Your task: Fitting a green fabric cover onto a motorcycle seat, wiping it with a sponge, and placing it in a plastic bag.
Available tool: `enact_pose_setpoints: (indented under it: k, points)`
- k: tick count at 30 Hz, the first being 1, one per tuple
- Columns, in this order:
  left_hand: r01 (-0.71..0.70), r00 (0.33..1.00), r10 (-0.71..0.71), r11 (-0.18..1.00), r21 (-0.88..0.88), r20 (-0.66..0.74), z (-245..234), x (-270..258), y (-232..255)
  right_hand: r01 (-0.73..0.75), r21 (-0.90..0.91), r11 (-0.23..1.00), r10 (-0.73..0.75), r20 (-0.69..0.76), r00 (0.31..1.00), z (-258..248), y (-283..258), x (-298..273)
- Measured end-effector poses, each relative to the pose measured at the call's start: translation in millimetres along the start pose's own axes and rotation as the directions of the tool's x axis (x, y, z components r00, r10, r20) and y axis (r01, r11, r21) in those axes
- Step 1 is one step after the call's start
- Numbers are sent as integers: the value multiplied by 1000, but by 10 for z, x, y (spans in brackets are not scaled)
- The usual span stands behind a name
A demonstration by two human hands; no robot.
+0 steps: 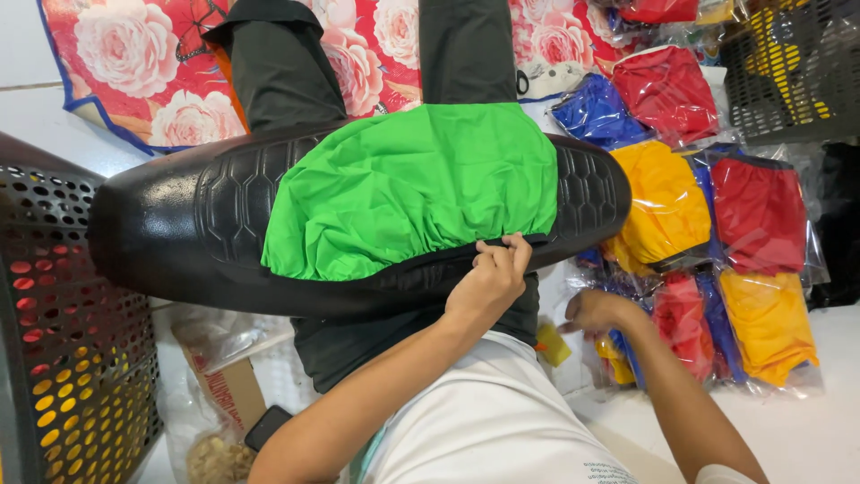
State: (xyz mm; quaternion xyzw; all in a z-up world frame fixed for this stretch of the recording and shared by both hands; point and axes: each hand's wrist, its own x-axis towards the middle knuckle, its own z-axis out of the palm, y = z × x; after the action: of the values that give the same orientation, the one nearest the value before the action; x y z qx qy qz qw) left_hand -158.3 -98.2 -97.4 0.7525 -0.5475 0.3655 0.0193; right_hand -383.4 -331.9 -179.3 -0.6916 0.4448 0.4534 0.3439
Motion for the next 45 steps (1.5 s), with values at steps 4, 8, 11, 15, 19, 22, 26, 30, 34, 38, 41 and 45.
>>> enact_pose_setpoints:
  k: [4, 8, 11, 15, 19, 22, 26, 30, 34, 38, 41, 45]
  points:
    - [3, 1000, -3, 1000, -18, -5, 18, 49, -17, -48, -688, 724, -10, -80, 997, 887, 601, 932]
    - [-6, 999, 6, 1000, -12, 34, 101, 26, 119, 5, -589, 808, -109, -141, 984, 1027, 811, 1302]
    - [35, 996, -35, 999, -6, 85, -76, 132, 37, 580, -263, 771, -536, 224, 814, 74, -129, -268]
    - [-5, 989, 8, 1000, -21, 145, 25, 77, 208, 541, 140, 829, -546, -4, 838, -722, -237, -668]
    - [-34, 968, 34, 999, -3, 248, -188, 155, 114, 772, 177, 610, -560, -593, 578, -1032, -613, -807]
    - [-27, 950, 27, 1000, -6, 311, -164, 141, 184, 899, -132, 418, -763, -588, 268, -945, -1149, -697]
    - [18, 924, 12, 997, -74, 383, -132, 83, 246, 757, -653, 5, -987, -124, -101, -907, -1699, -333]
    - [67, 910, -17, 992, -107, 415, -186, 157, 204, 609, -790, -76, -977, -62, -203, -1390, -1977, 114]
    - [63, 917, -14, 992, -110, 399, -159, 198, 194, 568, -822, 51, -985, -135, -108, -1781, -2173, 639]
    - [-40, 864, 71, 997, -72, 498, -199, 222, 186, 597, -746, 297, -953, -266, 142, -1963, -2457, 801]
    - [-32, 876, 53, 998, -52, 480, -217, 237, 137, 115, -949, 293, -956, -289, 56, -2179, -2394, 1129]
    - [-38, 863, 67, 997, -69, 501, -204, 216, 124, 697, -550, 459, -684, -720, -118, -2187, -2428, 628]
